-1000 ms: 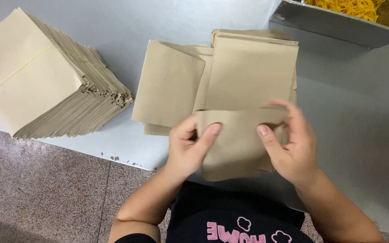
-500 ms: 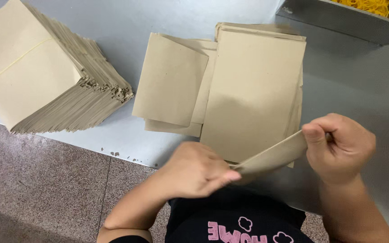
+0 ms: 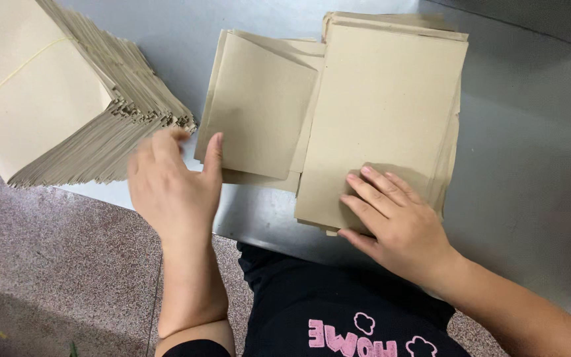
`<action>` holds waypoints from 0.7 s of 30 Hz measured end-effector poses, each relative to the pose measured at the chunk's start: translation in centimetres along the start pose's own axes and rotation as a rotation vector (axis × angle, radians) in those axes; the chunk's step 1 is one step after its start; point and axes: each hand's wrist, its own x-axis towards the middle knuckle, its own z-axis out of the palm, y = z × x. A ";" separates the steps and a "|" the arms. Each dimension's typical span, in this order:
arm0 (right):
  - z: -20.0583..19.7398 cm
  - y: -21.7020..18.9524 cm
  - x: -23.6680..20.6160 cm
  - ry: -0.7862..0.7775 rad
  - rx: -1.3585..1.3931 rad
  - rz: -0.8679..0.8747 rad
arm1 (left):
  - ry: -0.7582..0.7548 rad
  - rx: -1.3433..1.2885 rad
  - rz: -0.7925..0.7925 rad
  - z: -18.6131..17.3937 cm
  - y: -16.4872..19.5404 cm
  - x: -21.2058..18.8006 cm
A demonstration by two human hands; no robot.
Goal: The person folds kraft paper sheets into paper bags at a workbench, creasing the sides and bottom by hand, then places each finished bag onto a growing stack beside the work area. The person repeats this folding cycle continuously throughout the clip.
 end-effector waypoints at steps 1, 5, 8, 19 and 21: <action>0.1 0.3 -0.3 -0.006 0.012 0.001 | -0.048 -0.118 0.072 -0.2 0.5 0.0; -0.3 1.1 -0.7 -0.003 0.106 0.031 | -0.371 -0.666 0.485 -0.4 2.4 0.0; -0.7 1.1 -0.2 -0.011 0.137 0.044 | -0.602 -0.788 0.639 -0.1 3.5 -0.6; -1.2 2.4 -3.4 0.034 0.961 -0.006 | -0.510 -1.515 0.086 2.1 5.8 -2.7; -2.1 2.4 -3.8 0.054 1.166 0.009 | -0.525 -1.807 0.068 2.4 6.5 -3.4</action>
